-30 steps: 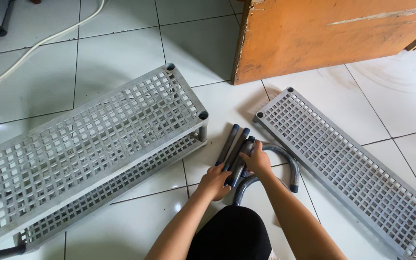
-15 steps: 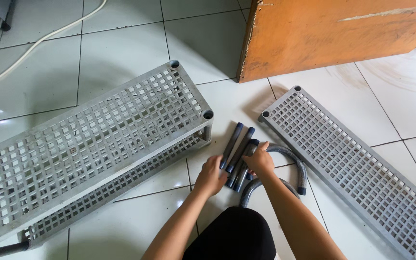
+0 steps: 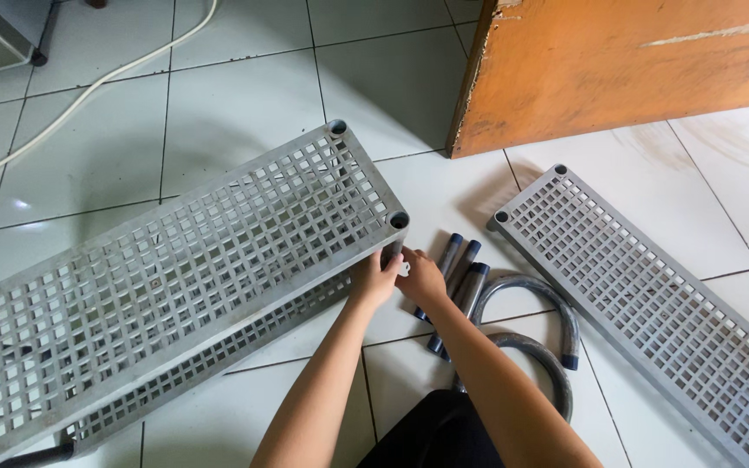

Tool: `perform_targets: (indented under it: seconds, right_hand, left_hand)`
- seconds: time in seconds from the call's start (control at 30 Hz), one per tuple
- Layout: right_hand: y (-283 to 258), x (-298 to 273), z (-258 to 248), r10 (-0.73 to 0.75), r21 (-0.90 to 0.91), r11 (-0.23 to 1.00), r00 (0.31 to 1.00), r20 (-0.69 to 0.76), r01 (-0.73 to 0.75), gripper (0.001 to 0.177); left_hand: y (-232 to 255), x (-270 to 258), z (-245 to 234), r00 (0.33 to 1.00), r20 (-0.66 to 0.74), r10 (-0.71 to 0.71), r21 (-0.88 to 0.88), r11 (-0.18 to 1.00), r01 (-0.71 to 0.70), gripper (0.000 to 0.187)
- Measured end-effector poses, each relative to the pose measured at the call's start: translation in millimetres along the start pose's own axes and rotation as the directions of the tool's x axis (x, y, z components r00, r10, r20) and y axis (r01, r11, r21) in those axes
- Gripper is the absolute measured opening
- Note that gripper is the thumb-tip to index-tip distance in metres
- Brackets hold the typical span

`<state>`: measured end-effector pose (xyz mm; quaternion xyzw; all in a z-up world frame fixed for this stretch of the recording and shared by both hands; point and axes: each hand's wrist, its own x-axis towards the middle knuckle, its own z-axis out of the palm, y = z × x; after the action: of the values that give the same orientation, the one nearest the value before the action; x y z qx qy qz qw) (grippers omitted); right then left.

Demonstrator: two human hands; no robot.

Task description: The person assembles a three-tier plastic shelving unit by inserting vertical poles into the grid shelves and attaching curved handles to the top corners. The person works on the floor, connecting the shelves and poles in sequence.

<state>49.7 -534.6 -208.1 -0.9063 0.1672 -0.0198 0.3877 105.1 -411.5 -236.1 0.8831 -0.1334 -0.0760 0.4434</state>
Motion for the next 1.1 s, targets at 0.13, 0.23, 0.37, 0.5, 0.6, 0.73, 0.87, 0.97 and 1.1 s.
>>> perform_targets:
  seconds: [0.13,0.23,0.37,0.5,0.6,0.73,0.87,0.97,1.1]
  right_hand:
    - [2,-10,13,0.126,-0.232,0.966,0.991,0.049,-0.112,0.052]
    - [-4,-12,16,0.076,-0.108,0.991,0.997,0.026,-0.073,0.07]
    - [-13,-6,18,0.047,0.135,0.99,0.995,-0.093,-0.034,0.052]
    - [-15,-2,16,0.167,0.077,0.984,0.983,-0.077,-0.161,0.039]
    - [-15,0,13,0.192,0.042,0.981,0.979,-0.068,-0.189,0.039]
    - [-15,0,13,0.21,0.051,0.977,0.975,-0.07,-0.207,0.043]
    - [-20,-2,11,0.254,0.062,0.966,0.966,-0.044,-0.251,0.046]
    - [-19,0,11,0.225,0.073,0.973,0.972,-0.063,-0.221,0.042]
    - [-5,0,24,0.212,0.06,0.976,0.976,-0.041,-0.21,0.047]
  left_hand:
    - [-14,2,3,0.99,0.006,0.142,0.017,0.99,-0.142,0.058]
    - [-16,-1,-3,0.98,0.014,0.199,-0.01,0.98,-0.199,0.057]
    - [-12,-5,-7,0.968,0.024,0.248,-0.02,0.969,-0.248,0.055]
    - [-7,-6,-13,0.968,0.032,0.247,0.021,0.969,-0.248,0.049]
    - [4,-8,-14,0.961,-0.006,0.275,-0.011,0.961,-0.275,0.041]
    - [21,-11,-10,0.973,-0.056,0.223,-0.118,0.966,-0.228,0.031]
    - [25,-18,-16,0.971,-0.047,0.236,-0.12,0.963,-0.24,0.032]
    - [18,-19,-14,0.911,-0.123,0.394,-0.011,0.917,-0.398,0.034]
    - [22,-27,-16,0.961,-0.056,0.272,0.005,0.962,-0.272,0.039]
